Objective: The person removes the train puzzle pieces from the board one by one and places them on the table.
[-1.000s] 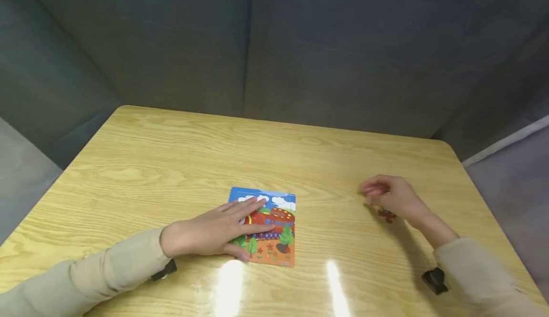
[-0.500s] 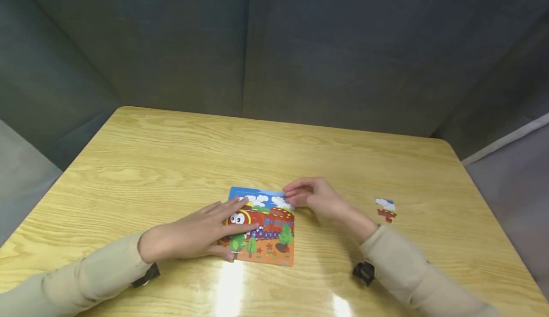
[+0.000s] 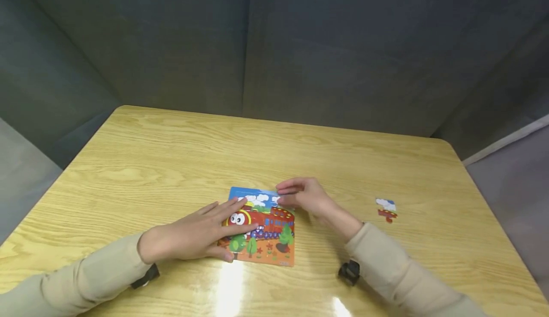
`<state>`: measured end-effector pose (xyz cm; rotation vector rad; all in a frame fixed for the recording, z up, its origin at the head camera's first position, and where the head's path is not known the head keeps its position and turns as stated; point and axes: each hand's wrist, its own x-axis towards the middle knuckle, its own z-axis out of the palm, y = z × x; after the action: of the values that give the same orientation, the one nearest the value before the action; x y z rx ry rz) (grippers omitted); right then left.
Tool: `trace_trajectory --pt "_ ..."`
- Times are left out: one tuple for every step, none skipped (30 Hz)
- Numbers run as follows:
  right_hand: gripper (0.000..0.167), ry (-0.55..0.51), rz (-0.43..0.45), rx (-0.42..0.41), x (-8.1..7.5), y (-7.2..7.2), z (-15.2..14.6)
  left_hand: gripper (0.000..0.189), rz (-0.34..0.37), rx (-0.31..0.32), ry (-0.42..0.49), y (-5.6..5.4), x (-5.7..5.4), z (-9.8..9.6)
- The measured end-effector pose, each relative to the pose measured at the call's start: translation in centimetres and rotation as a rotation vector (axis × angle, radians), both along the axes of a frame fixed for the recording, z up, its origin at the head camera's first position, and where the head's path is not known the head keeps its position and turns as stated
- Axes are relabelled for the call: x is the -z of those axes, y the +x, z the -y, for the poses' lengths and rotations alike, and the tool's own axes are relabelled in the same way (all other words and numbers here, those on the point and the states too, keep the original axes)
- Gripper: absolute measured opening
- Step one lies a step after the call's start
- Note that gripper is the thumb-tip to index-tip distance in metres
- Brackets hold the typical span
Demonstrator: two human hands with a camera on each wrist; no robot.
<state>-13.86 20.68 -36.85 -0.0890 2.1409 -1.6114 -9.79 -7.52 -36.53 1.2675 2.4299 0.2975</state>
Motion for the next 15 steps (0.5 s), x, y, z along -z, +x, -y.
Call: trace_trajectory --pt "0.040 0.014 -0.009 0.004 0.0 0.0 0.2 0.070 -0.001 0.000 -0.002 0.0 0.0 0.0" --pt "0.041 0.024 -0.020 0.004 0.0 -0.1 0.4 0.070 -0.001 0.000 -0.004 0.0 0.0 0.0" --pt "0.040 0.032 -0.032 0.002 0.1 -0.1 0.6 0.070 -0.001 -0.001 -0.005 0.0 0.0 0.0" --pt "0.039 0.038 -0.045 -0.004 0.1 -0.1 0.8 0.070 -0.001 -0.002 -0.007 0.0 0.0 0.0" --pt "0.038 0.047 -0.060 -0.012 0.2 -0.1 1.1 0.070 -0.002 -0.004 -0.010 0.0 -0.1 0.0" --pt "0.035 0.060 -0.082 -0.022 0.2 -0.1 1.4 0.070 -0.002 -0.005 -0.012 0.0 -0.1 0.0" --pt "0.033 0.075 -0.107 -0.036 0.3 -0.1 1.6 0.070 -0.002 -0.005 -0.011 0.0 -0.1 0.0" --pt "0.031 0.089 -0.137 -0.053 0.4 -0.1 1.8 0.069 -0.002 -0.005 -0.009 0.0 -0.1 0.0" --pt "0.028 0.112 -0.175 -0.069 0.6 -0.1 2.0 0.069 -0.001 -0.005 -0.007 0.0 -0.2 0.0" --pt "0.026 0.138 -0.217 -0.088 0.7 -0.1 2.2 0.069 -0.001 -0.003 -0.004 0.0 -0.2 0.0" --pt "0.024 0.161 -0.258 -0.106 0.8 -0.1 2.4 0.069 -0.002 -0.001 0.000 0.0 -0.2 0.0" --pt "0.023 0.184 -0.296 -0.123 0.9 0.0 2.5 0.068 -0.001 0.000 0.004 0.0 -0.2 0.0" --pt "0.022 0.207 -0.333 -0.136 1.1 0.0 2.7 0.068 -0.002 0.002 0.007 0.0 -0.2 0.0" --pt "0.022 0.225 -0.363 -0.148 1.1 0.0 2.8 0.068 -0.004 0.003 0.008 0.0 -0.1 0.0" --pt "0.021 0.243 -0.387 -0.158 1.2 0.0 2.9 0.068 -0.007 0.005 0.007 0.0 -0.1 0.0"
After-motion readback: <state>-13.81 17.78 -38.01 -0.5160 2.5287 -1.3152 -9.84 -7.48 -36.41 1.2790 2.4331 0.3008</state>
